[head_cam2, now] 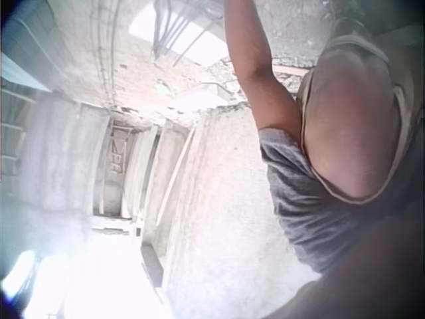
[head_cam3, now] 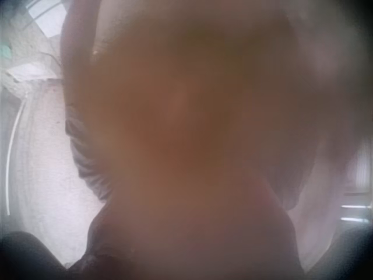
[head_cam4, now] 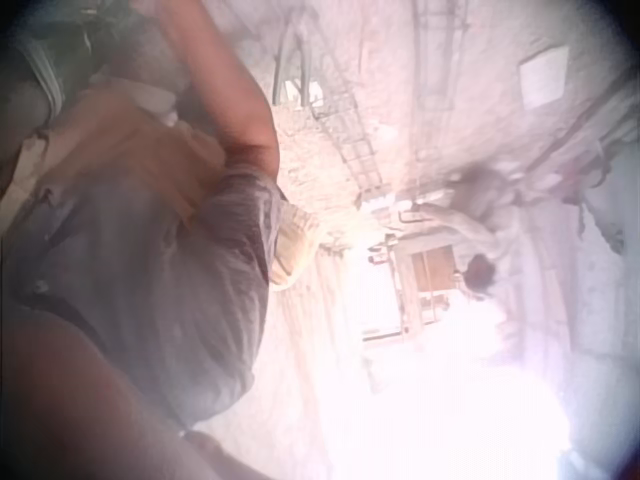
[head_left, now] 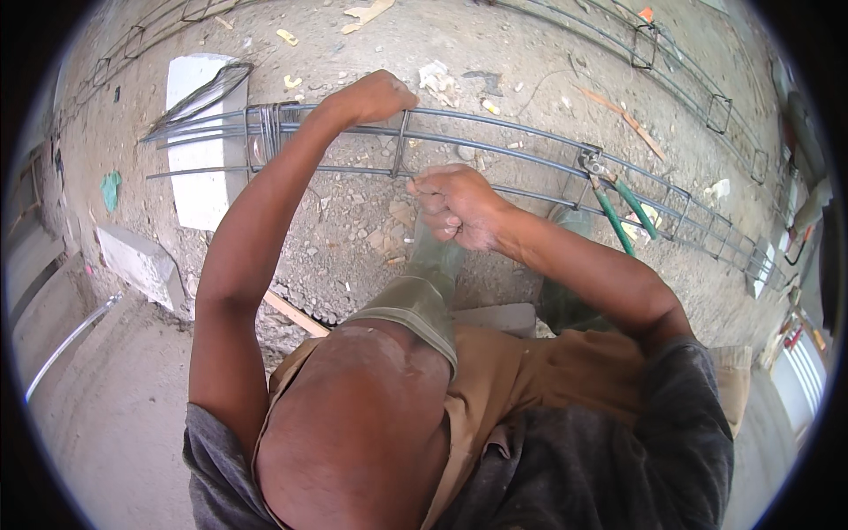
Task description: The person prepares a rebar cage by hand, using wire and pliers to secure metal rods together.
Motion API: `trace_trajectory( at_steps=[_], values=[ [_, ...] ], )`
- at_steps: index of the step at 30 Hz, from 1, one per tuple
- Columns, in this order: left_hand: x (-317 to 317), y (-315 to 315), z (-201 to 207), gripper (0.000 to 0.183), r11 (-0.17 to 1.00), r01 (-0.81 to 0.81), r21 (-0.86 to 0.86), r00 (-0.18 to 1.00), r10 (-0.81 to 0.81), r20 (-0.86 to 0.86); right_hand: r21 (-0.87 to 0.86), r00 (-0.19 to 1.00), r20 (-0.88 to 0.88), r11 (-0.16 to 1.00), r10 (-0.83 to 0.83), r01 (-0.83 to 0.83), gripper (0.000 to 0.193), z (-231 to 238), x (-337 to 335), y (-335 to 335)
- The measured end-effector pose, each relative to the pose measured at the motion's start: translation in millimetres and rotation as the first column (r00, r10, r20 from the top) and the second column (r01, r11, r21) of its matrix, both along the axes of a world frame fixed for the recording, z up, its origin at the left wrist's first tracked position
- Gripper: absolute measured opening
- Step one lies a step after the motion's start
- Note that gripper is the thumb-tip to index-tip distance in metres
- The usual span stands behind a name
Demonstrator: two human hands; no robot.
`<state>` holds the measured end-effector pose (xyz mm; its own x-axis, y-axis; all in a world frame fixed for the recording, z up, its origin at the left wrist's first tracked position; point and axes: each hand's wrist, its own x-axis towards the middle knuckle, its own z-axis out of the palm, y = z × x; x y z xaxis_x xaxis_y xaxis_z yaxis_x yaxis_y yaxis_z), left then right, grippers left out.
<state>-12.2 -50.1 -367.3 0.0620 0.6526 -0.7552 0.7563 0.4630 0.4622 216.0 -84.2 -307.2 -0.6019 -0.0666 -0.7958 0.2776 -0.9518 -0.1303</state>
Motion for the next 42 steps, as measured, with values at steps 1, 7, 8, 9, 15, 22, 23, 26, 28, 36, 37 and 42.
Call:
trace_trajectory(
  at_steps=[1,7,8,9,15,22,23,26,28,36,37,42],
  values=[
    [0,0,-1,0.048,0.999,-0.037,0.004,0.999,0.037,0.033,-0.034,0.999,-0.023,0.999,-0.039,0.039,0.007,-3,-3,-1],
    [1,-1,5,0.049,0.997,-0.077,0.028,0.995,0.075,0.068,-0.042,0.990,0.032,0.990,-0.135,0.136,0.006,-18,-23,-3],
    [1,-2,7,0.050,0.996,-0.085,0.030,0.994,0.083,0.078,-0.042,0.991,0.030,0.990,-0.133,0.135,0.006,-20,-27,-3],
    [1,-2,8,0.050,0.996,-0.086,0.030,0.994,0.083,0.076,-0.036,0.986,0.042,0.986,-0.161,0.162,0.006,-21,-30,-2],
    [-5,-4,-4,0.069,0.994,-0.107,0.009,0.988,0.107,-0.108,0.123,0.969,0.080,0.967,-0.233,0.222,0.007,-34,-45,-7],
    [7,-18,-2,0.062,0.951,-0.295,0.088,0.954,0.298,-0.020,0.665,0.969,0.217,0.745,-0.116,-0.060,0.013,-59,-49,-10],
    [11,-20,0,0.059,0.935,-0.338,0.108,0.939,0.343,-0.032,0.668,0.969,0.216,0.742,-0.119,-0.057,0.013,-59,-50,-11],
    [17,-28,5,0.053,0.906,-0.392,0.160,0.914,0.403,-0.045,0.712,0.960,0.203,0.702,-0.192,-0.010,0.017,-54,-52,-10],
    [18,-29,6,0.050,0.896,-0.403,0.188,0.908,0.417,-0.043,0.714,0.971,0.210,0.697,-0.117,-0.070,0.018,-50,-50,-5],
    [25,-36,-10,0.033,0.782,-0.435,0.447,0.878,0.478,0.018,0.813,0.972,0.224,0.563,-0.066,-0.149,0.021,-51,-47,3],
    [27,-35,-9,0.033,0.783,-0.435,0.444,0.879,0.476,0.021,0.807,0.969,0.240,0.566,-0.052,-0.169,0.022,-51,-47,6],
    [22,-28,2,0.027,0.860,-0.381,0.338,0.916,0.401,0.013,0.886,0.969,0.238,0.395,0.066,-0.245,0.020,-55,-36,36]
  ],
)
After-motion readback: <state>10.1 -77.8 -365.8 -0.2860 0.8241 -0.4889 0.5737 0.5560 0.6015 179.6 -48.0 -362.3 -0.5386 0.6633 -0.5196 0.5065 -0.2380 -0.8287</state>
